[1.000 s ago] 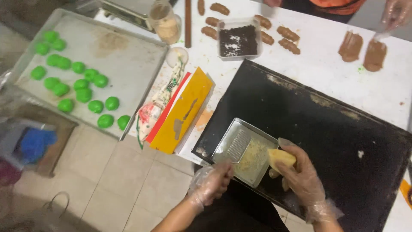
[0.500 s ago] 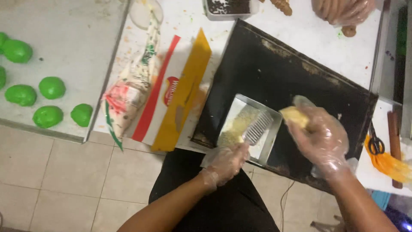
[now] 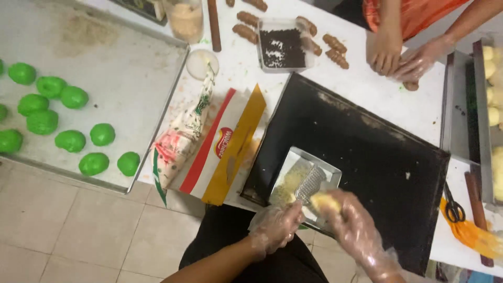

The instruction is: Grating cheese and arranging dough balls on a tray in a bakery.

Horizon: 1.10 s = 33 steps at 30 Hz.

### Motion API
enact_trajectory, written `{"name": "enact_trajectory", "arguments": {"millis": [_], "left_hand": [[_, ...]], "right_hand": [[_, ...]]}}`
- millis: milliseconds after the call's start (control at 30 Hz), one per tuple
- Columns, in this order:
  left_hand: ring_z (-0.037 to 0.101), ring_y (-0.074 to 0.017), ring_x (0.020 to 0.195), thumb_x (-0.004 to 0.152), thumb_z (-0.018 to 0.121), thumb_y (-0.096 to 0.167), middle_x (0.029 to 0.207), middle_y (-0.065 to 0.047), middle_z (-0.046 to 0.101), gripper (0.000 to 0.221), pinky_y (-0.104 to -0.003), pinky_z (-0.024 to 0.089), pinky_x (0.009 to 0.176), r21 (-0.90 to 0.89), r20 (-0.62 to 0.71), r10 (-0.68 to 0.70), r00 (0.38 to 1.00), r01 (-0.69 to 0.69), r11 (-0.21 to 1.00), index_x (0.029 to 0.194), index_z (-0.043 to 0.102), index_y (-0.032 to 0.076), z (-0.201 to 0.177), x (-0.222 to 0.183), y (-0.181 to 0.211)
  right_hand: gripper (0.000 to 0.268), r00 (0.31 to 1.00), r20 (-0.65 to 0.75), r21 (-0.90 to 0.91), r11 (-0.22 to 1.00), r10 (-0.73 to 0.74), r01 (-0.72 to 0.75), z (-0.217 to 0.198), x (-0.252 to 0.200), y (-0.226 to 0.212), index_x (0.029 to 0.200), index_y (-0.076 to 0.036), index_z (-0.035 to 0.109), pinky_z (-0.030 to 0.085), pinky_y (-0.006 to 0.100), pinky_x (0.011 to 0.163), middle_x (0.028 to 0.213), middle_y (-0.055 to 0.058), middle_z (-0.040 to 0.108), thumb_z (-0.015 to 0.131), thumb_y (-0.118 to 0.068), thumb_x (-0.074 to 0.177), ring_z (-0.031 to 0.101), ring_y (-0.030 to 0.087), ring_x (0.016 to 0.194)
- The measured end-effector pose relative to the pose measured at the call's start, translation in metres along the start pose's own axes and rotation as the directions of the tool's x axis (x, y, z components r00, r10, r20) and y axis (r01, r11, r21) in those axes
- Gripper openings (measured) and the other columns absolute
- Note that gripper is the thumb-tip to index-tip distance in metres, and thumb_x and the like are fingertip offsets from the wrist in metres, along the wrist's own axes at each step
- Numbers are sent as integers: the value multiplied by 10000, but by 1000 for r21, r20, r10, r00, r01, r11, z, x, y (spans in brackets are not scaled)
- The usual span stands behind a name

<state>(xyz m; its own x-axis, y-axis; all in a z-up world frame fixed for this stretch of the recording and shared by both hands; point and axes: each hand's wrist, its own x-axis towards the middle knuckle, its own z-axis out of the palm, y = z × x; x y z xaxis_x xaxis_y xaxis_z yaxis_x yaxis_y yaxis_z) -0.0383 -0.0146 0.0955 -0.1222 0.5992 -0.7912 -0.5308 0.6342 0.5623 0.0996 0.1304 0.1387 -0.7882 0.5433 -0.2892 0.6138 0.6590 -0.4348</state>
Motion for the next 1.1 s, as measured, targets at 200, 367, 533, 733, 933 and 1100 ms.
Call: {"name": "enact_trajectory", "arguments": {"millis": [200, 367, 533, 733, 933, 1100], "left_hand": [[530, -115, 557, 996, 319, 652, 631, 84, 589, 535, -338, 395, 540, 151, -157, 18, 987, 6, 989, 734, 603, 281, 31, 50, -44], [656, -330, 995, 1014, 214, 603, 1006, -79, 734, 619, -392, 457, 883, 335, -150, 169, 974, -111, 936, 985, 678, 194, 32, 9, -35], [621, -385, 1077, 1006, 215, 588, 1126, -116, 704, 599, -457, 443, 920, 372, -178, 136, 975, -61, 926, 1136, 655, 204, 34, 28, -48], [652, -415, 873, 1017, 100, 622, 1015, -182, 689, 714, -526, 484, 704, 531, -62, 277, 959, -203, 823, 1157, 647, 185, 41, 46, -62], [642, -497, 985, 1043, 162, 581, 1039, -220, 705, 649, -583, 455, 866, 514, -98, 247, 964, -163, 842, 1050, 643, 146, 41, 50, -76], [576, -375, 1265, 1014, 33, 620, 1408, -197, 589, 863, -496, 443, 1022, 525, -47, 220, 974, -164, 835, 1406, 583, 85, 39, 52, -53]], "right_hand": [[271, 925, -375, 282, 958, 54, 59, 54, 13, 27, 1112, -142, 750, 509, 322, 905, 1092, 64, 724, 624, -322, 953, 697, 208, 1010], [423, 958, -253, -20, 991, -132, 131, 76, 37, 24, 875, -141, 654, 528, 343, 676, 760, 37, 644, 373, -401, 1055, 617, 190, 700], [492, 990, -134, 115, 993, 52, -37, 36, 55, 16, 1040, -165, 628, 545, 394, 757, 1003, 37, 687, 328, -554, 1013, 687, 230, 872], [465, 994, -104, -47, 999, 18, -23, 46, 42, 7, 1027, -136, 654, 527, 389, 519, 895, 47, 701, 355, -492, 1009, 660, 221, 605], [503, 977, -199, -732, 675, -83, -92, 45, 55, 42, 1065, -144, 576, 492, 302, 660, 761, 60, 560, 243, -521, 1063, 549, 180, 641], [550, 961, -20, 61, 960, 276, -275, 40, 39, -16, 1106, -300, 664, 516, 399, 601, 1050, -34, 787, 358, -690, 868, 747, 213, 788]]}}
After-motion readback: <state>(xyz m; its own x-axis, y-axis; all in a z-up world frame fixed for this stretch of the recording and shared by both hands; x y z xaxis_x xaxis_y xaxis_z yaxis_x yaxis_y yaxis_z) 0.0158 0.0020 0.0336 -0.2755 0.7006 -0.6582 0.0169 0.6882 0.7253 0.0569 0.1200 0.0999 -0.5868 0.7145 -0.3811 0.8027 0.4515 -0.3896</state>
